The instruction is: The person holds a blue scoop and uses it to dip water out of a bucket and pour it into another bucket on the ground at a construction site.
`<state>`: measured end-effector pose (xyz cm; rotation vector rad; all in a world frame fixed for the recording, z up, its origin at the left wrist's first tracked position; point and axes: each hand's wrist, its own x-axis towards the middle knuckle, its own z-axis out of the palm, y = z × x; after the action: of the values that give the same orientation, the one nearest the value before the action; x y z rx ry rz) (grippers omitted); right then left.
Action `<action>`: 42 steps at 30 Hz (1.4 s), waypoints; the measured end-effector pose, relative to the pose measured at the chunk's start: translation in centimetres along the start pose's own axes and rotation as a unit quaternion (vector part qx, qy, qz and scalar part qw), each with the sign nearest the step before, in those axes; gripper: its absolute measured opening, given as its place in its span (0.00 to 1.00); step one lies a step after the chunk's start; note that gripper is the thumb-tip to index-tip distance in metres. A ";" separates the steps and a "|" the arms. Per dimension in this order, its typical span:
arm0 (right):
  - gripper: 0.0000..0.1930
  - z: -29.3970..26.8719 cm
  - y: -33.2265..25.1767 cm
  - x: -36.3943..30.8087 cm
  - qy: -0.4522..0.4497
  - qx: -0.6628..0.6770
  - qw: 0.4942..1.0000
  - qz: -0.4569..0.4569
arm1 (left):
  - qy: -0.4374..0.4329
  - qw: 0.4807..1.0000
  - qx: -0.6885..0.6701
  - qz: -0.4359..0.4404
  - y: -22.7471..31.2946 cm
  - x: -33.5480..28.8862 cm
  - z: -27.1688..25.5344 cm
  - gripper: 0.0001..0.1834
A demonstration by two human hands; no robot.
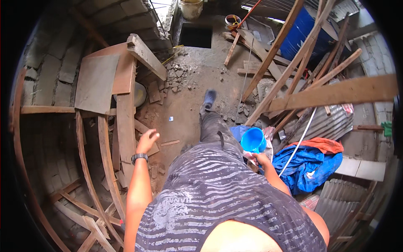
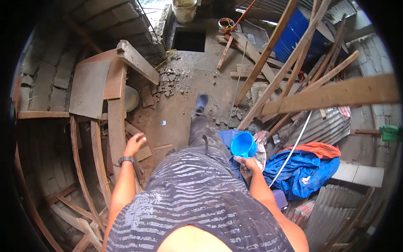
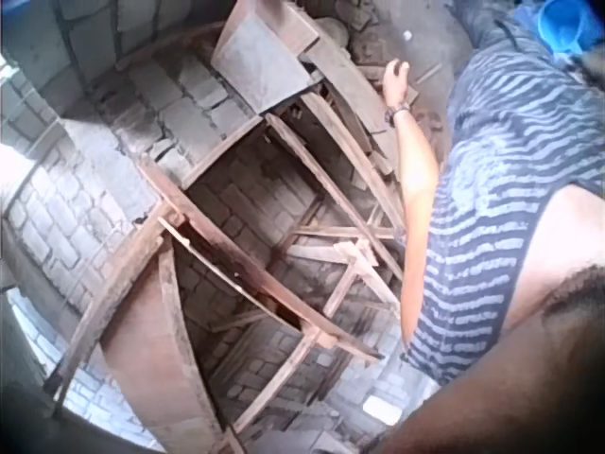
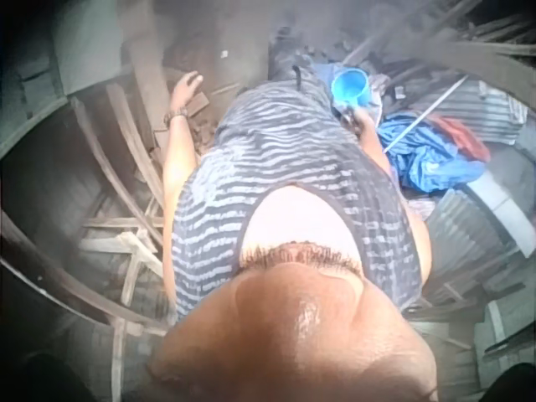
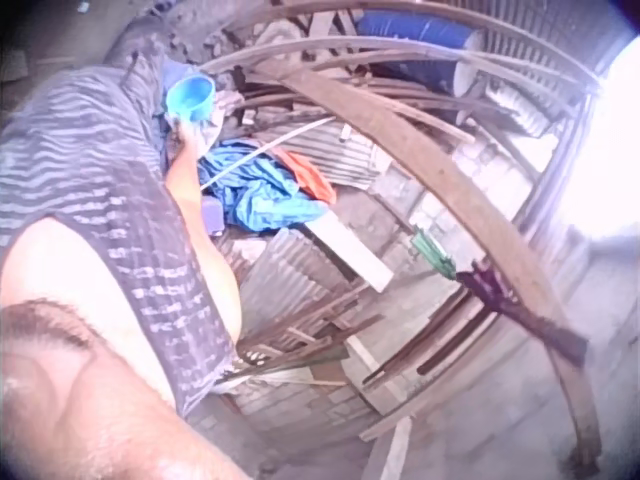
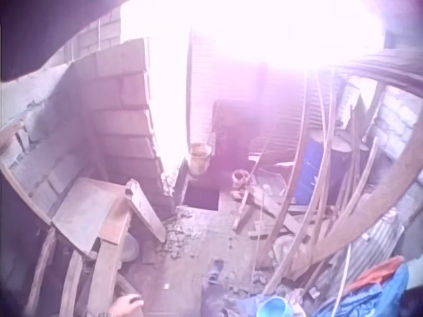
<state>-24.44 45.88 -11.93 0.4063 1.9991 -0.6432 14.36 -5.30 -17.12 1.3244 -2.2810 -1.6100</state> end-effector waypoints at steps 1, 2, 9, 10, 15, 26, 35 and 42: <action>0.12 0.5 -0.3 0.7 0.006 -0.003 1.000 -0.016 | -0.038 0.998 0.053 -0.015 -0.4 -1.1 0.2 0.30; 0.12 1.1 -1.0 0.6 0.022 -0.002 1.000 -0.013 | -0.053 0.996 0.061 -0.033 -2.0 -2.7 0.6 0.30; 0.15 -0.1 -8.2 5.4 0.035 -0.126 0.986 -0.108 | -0.078 0.940 -0.031 -0.331 -13.6 -14.4 5.1 0.29; 0.12 1.2 -11.7 3.5 0.021 -0.078 0.991 -0.108 | -0.114 0.898 -0.041 -0.423 -12.8 -14.0 5.1 0.29; 0.14 7.4 -21.4 -5.2 -0.094 -0.095 0.968 -0.212 | 0.042 0.997 -0.031 -0.056 -5.3 -5.7 4.3 0.28; 0.18 18.0 -27.3 -18.3 -0.254 -0.174 0.859 -0.409 | -0.232 0.740 -0.629 -0.054 23.6 0.7 9.9 0.37; 0.29 6.6 -21.3 -10.5 0.034 -0.355 0.855 -0.377 | -0.120 0.847 -0.482 -0.187 16.3 3.8 8.1 0.19; 0.18 -5.2 -15.5 -6.2 0.141 -0.116 0.942 -0.282 | -0.125 0.980 -0.067 -0.137 8.0 5.3 5.9 0.26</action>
<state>-33.21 36.40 -0.21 -0.2482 2.4566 -0.7102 3.26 -3.66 -15.64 1.5353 -2.1422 -2.0870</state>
